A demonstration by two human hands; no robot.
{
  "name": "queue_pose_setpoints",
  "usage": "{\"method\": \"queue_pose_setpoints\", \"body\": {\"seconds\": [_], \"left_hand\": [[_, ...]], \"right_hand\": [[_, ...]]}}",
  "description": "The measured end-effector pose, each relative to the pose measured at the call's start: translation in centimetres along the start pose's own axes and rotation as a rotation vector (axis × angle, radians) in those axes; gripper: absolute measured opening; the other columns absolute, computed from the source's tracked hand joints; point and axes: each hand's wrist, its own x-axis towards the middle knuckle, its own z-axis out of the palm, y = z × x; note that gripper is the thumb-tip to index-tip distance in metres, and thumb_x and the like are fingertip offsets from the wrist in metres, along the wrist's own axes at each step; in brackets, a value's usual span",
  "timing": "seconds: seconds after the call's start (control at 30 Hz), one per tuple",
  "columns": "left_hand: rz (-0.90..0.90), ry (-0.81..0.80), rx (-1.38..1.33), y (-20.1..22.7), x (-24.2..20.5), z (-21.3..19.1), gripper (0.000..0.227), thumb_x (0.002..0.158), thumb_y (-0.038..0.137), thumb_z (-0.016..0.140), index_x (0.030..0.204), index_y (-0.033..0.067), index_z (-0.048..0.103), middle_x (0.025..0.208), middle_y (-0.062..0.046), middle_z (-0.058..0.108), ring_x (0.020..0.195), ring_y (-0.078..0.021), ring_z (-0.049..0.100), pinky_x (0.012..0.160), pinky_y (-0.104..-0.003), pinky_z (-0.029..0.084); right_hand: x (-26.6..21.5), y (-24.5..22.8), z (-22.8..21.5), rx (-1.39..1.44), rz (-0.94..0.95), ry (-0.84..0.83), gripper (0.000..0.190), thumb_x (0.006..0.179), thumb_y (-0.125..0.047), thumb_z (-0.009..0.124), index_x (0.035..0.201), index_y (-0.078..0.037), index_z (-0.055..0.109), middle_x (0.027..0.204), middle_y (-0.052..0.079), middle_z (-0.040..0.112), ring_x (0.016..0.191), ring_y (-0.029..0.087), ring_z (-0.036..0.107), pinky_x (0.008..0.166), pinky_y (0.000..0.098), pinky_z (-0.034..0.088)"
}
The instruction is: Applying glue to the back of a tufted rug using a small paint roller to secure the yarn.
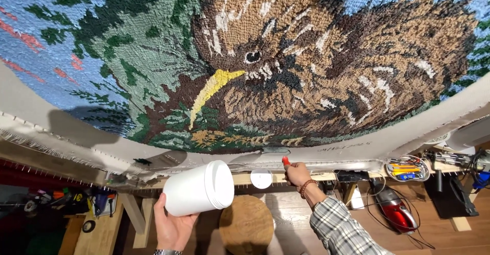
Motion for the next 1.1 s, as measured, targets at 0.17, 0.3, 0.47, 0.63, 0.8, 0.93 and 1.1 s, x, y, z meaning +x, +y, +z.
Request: {"method": "queue_pose_setpoints", "body": {"seconds": [0.17,0.3,0.47,0.63,0.8,0.93,1.1], "left_hand": [[0.010,-0.002,0.007,0.3,0.0,-0.8,0.067,0.093,0.053,0.044,0.152,0.0226,0.048,0.147,-0.012,0.057,0.127,-0.0348,0.055,0.088,-0.050,0.048],[0.012,0.006,-0.005,0.6,-0.4,-1.0,0.067,0.094,0.052,0.042,0.154,0.0216,0.046,0.149,-0.012,0.055,0.129,-0.0345,0.053,0.094,-0.052,0.046],[0.018,0.000,-0.002,0.7,-1.1,-1.1,0.066,0.095,0.051,0.041,0.154,0.0212,0.046,0.148,-0.013,0.055,0.129,-0.0355,0.053,0.093,-0.052,0.046],[0.040,-0.034,0.004,0.5,-0.3,-2.5,0.067,0.094,0.055,0.043,0.152,0.0211,0.048,0.145,-0.012,0.058,0.124,-0.0340,0.055,0.085,-0.048,0.047],[0.029,0.002,0.007,0.5,-1.2,-2.5,0.067,0.094,0.054,0.043,0.151,0.0197,0.047,0.145,-0.012,0.056,0.126,-0.0340,0.054,0.089,-0.049,0.047],[0.025,0.016,-0.006,0.5,-1.5,-2.3,0.065,0.095,0.053,0.042,0.152,0.0204,0.048,0.145,-0.012,0.057,0.126,-0.0341,0.054,0.090,-0.049,0.047],[0.045,0.008,0.000,0.6,-2.0,-3.1,0.068,0.093,0.053,0.042,0.153,0.0197,0.046,0.147,-0.013,0.056,0.126,-0.0349,0.054,0.091,-0.050,0.047]], "right_hand": [[-0.2,0.1,-0.1,-0.010,-0.001,0.001,0.017,0.108,-0.016,0.061,0.096,-0.002,0.060,0.076,0.008,0.058,0.055,0.016,0.050,0.047,0.0295,0.043],[0.1,0.4,-0.3,0.062,-0.030,-0.002,0.022,0.107,-0.011,0.060,0.088,-0.001,0.062,0.071,0.009,0.056,0.052,0.018,0.049,0.044,0.0304,0.043],[0.0,0.3,0.3,0.015,-0.019,0.018,0.019,0.107,-0.016,0.061,0.096,-0.001,0.062,0.074,0.008,0.057,0.054,0.017,0.050,0.045,0.0300,0.042],[0.4,0.6,0.1,0.031,-0.016,0.015,0.018,0.107,-0.013,0.061,0.093,-0.001,0.061,0.074,0.009,0.056,0.056,0.017,0.048,0.047,0.0311,0.041],[-0.6,0.4,-0.5,0.087,-0.058,-0.022,0.026,0.108,-0.014,0.060,0.084,-0.003,0.059,0.067,0.008,0.055,0.049,0.017,0.048,0.043,0.0292,0.041],[0.3,1.2,-0.6,0.083,-0.088,-0.020,0.031,0.108,-0.013,0.060,0.079,-0.004,0.058,0.065,0.008,0.055,0.049,0.017,0.046,0.043,0.0303,0.038],[0.8,1.3,0.1,-0.108,-0.057,0.037,0.021,0.105,-0.021,0.063,0.091,-0.006,0.065,0.068,0.006,0.059,0.051,0.016,0.048,0.046,0.0312,0.036]]}}
